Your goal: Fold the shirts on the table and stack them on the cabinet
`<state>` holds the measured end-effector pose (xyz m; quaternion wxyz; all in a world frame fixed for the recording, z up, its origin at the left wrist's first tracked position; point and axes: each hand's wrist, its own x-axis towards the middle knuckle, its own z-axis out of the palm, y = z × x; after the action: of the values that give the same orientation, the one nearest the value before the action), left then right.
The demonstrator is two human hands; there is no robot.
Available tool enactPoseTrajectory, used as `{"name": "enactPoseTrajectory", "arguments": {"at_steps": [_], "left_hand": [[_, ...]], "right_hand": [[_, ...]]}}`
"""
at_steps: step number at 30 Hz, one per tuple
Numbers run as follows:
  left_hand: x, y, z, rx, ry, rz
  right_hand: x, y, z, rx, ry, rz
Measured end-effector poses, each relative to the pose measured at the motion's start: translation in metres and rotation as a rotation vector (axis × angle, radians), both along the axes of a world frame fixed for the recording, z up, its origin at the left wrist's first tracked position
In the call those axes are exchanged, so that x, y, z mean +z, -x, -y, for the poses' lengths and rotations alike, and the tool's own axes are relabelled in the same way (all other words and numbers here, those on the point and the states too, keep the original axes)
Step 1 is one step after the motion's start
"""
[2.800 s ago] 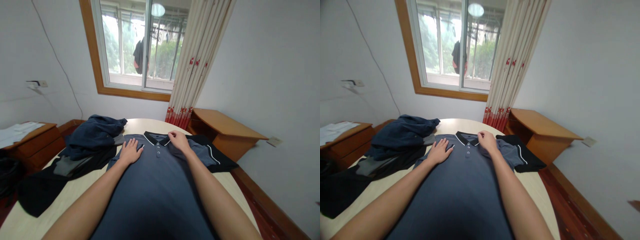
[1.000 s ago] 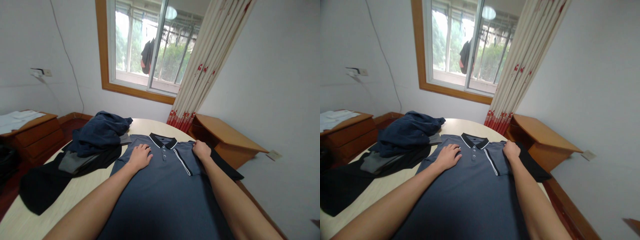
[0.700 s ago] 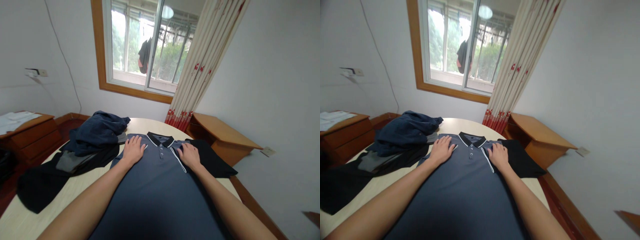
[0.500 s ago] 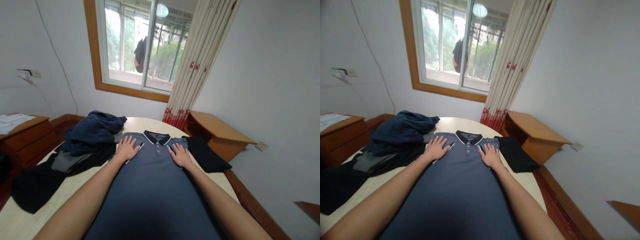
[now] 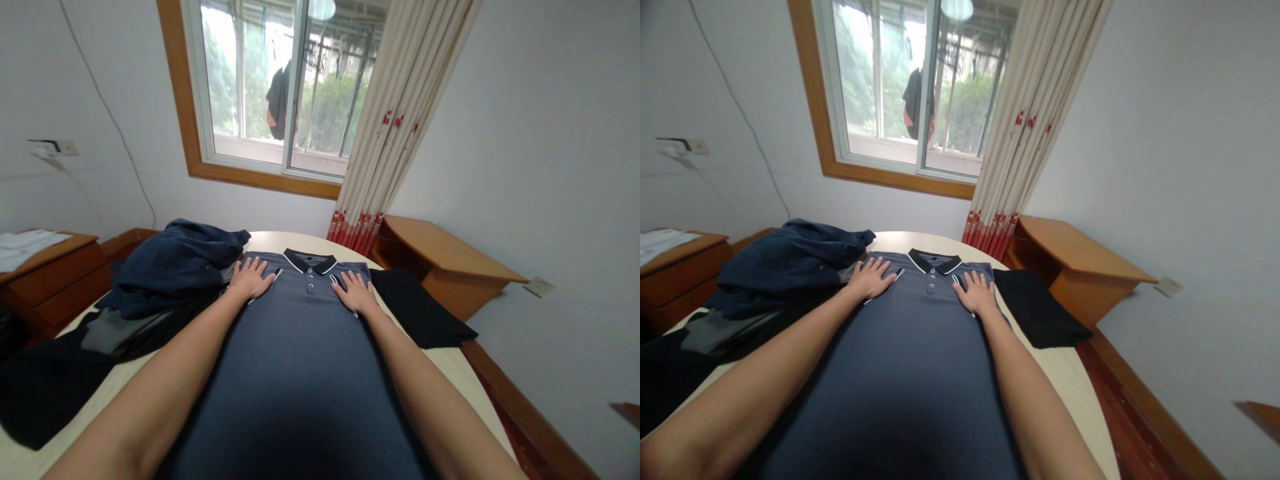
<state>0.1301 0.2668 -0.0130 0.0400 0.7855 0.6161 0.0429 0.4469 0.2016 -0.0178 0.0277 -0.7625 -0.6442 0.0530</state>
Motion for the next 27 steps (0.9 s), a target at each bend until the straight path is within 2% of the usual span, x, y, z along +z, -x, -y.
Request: {"name": "enactPoseTrajectory", "arguments": {"at_steps": [3, 5, 8, 10, 13, 15, 18, 20, 23, 25, 27], "left_hand": [[0.007, -0.007, 0.002, 0.023, -0.024, -0.052], [0.013, -0.017, 0.018, 0.000, -0.099, -0.090], [0.014, -0.033, 0.068, -0.188, -0.263, -0.063], [0.007, -0.033, 0.108, -0.354, -0.276, -0.005], [-0.006, -0.004, 0.157, -0.402, -0.127, 0.036], [-0.010, 0.030, 0.179, -0.375, -0.062, 0.041], [-0.007, 0.079, 0.203, -0.292, -0.045, 0.044], [-0.002, 0.098, 0.223, -0.235, -0.039, 0.034], [0.007, 0.096, 0.261, -0.231, -0.016, 0.024], [0.011, 0.084, 0.287, -0.322, 0.013, 0.041], [0.011, 0.075, 0.307, -0.394, 0.037, 0.062]], "right_hand": [[0.007, 0.009, -0.001, -0.016, -0.022, 0.045], [0.013, 0.025, 0.010, -0.001, -0.094, 0.101], [0.016, 0.062, 0.048, 0.138, -0.224, 0.094], [0.013, 0.082, 0.083, 0.247, -0.218, 0.007], [0.006, 0.085, 0.133, 0.292, -0.133, -0.093], [0.003, 0.067, 0.160, 0.246, -0.103, -0.101], [0.005, 0.028, 0.189, 0.118, -0.083, -0.054], [0.007, 0.012, 0.205, 0.035, -0.078, -0.017], [0.012, 0.023, 0.226, -0.030, -0.085, 0.029], [0.014, 0.047, 0.240, 0.065, -0.100, 0.011], [0.014, 0.071, 0.252, 0.228, -0.098, -0.058]]}}
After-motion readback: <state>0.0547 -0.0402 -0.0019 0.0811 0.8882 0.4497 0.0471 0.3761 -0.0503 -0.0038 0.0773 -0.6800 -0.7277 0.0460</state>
